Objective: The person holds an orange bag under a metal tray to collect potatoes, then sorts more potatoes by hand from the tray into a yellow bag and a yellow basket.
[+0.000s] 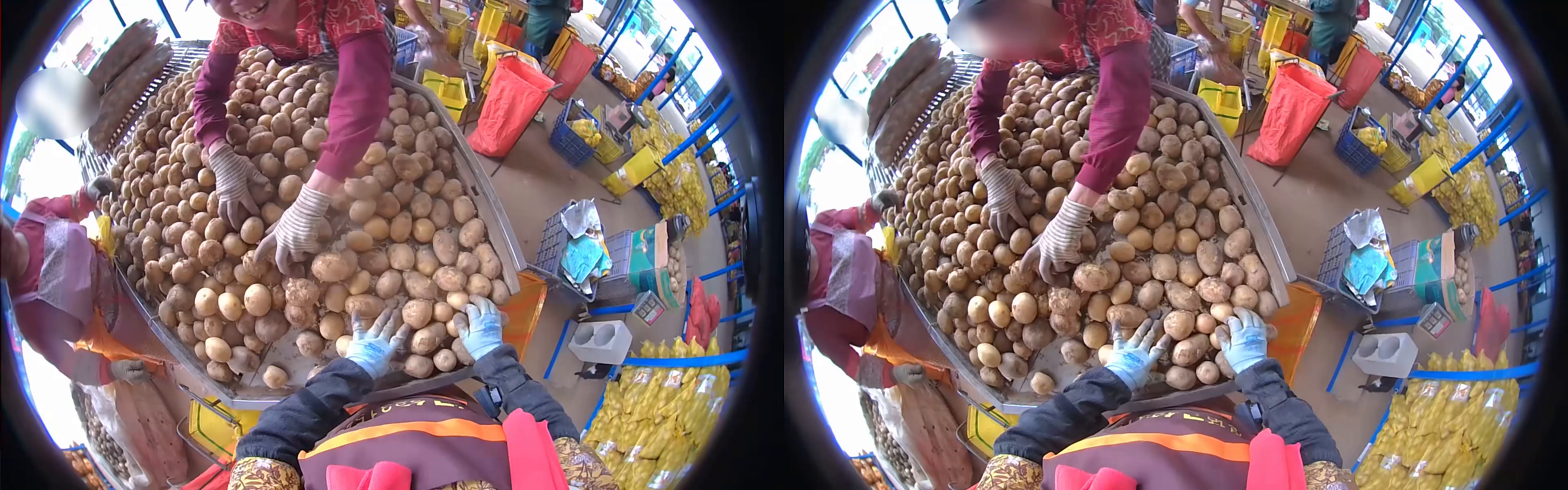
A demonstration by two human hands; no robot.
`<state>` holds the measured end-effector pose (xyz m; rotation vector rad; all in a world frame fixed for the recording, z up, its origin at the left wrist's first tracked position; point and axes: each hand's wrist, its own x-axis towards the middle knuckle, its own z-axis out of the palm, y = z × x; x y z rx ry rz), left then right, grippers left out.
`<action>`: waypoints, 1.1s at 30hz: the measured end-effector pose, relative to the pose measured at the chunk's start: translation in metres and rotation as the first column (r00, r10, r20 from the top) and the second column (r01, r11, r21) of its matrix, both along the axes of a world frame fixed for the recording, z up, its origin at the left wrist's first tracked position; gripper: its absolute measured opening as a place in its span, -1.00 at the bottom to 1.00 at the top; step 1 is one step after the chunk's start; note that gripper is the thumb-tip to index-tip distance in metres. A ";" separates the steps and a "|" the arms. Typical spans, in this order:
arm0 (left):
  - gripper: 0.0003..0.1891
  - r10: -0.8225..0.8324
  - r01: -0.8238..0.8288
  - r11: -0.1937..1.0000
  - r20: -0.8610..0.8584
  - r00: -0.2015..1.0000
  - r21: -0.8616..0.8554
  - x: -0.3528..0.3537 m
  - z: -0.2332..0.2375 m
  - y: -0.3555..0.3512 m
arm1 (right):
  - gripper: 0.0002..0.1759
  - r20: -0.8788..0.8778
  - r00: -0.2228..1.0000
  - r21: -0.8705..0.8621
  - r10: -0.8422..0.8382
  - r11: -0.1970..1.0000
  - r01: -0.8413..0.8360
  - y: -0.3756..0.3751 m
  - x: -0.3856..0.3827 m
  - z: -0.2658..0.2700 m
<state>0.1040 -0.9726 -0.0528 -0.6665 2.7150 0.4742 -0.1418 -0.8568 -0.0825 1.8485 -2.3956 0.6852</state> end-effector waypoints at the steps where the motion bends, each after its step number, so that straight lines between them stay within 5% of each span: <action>1: -0.05 -0.011 0.011 1.000 0.008 1.000 0.003 -0.002 0.002 0.001 | -0.68 0.008 1.000 0.003 -0.011 1.000 0.011 0.003 -0.001 0.000; 4: -0.10 -0.017 0.017 1.000 0.061 0.998 0.006 -0.006 0.008 0.001 | -0.73 0.083 0.992 0.267 -0.094 0.961 0.068 0.015 -0.018 -0.014; 5: -0.13 -0.019 0.019 1.000 0.032 0.999 0.001 -0.003 -0.001 0.005 | -0.76 -0.056 0.997 0.236 -0.062 0.969 0.073 0.018 -0.027 -0.022; 7: -0.16 -0.016 0.016 1.000 0.007 1.000 0.001 0.000 -0.007 0.010 | -0.76 0.010 0.996 0.222 -0.087 0.972 0.083 -0.004 -0.027 0.006; 9: -0.21 -0.017 0.017 0.999 -0.014 1.000 0.031 0.001 -0.007 0.011 | -0.66 0.075 0.997 -0.047 -0.012 0.999 0.016 -0.042 -0.017 0.030; 11: -0.23 -0.001 0.003 0.998 -0.019 1.000 0.062 -0.001 0.001 0.010 | -0.39 -0.007 0.999 0.086 0.046 0.995 -0.045 -0.069 -0.015 0.016; 13: -0.27 -0.060 0.059 0.998 0.038 0.997 0.006 0.001 0.002 0.009 | -0.36 -0.176 0.983 0.119 0.055 0.992 -0.034 -0.068 -0.007 -0.003; 15: -0.35 0.007 0.009 0.996 -0.173 0.985 0.091 0.010 -0.002 0.008 | -0.37 -0.209 0.971 0.149 0.113 0.985 -0.082 -0.050 -0.012 -0.005; 17: -0.17 -0.039 0.019 0.998 -0.312 0.949 -0.066 0.018 0.008 -0.008 | -0.45 -0.153 0.979 0.188 0.131 0.977 -0.101 -0.037 -0.016 0.008; 21: -0.20 0.296 -0.389 0.903 -0.392 0.871 -0.182 0.012 0.029 -0.073 | -0.63 0.045 0.985 0.001 0.167 0.986 -0.167 -0.106 -0.037 0.046; 23: -0.29 0.214 -0.296 0.913 -0.288 0.934 -0.281 0.007 0.029 -0.104 | -0.52 0.054 0.986 -0.134 0.161 0.979 -0.152 -0.171 -0.037 0.069; 26: -0.37 0.227 -0.334 0.913 -0.388 0.893 -0.235 -0.002 0.017 -0.128 | -0.28 -0.007 0.986 -0.018 0.164 0.986 -0.164 -0.263 -0.044 0.061; 29: -0.40 0.333 -0.443 0.875 -0.422 0.843 -0.195 -0.011 0.028 -0.148 | -0.24 -0.009 0.991 0.292 0.133 0.948 -0.124 -0.342 -0.024 0.093; 33: -0.33 0.512 -0.594 0.802 -0.435 0.740 -0.066 -0.013 0.021 -0.176 | -0.30 0.012 0.985 0.364 0.173 0.917 -0.166 -0.400 0.003 0.086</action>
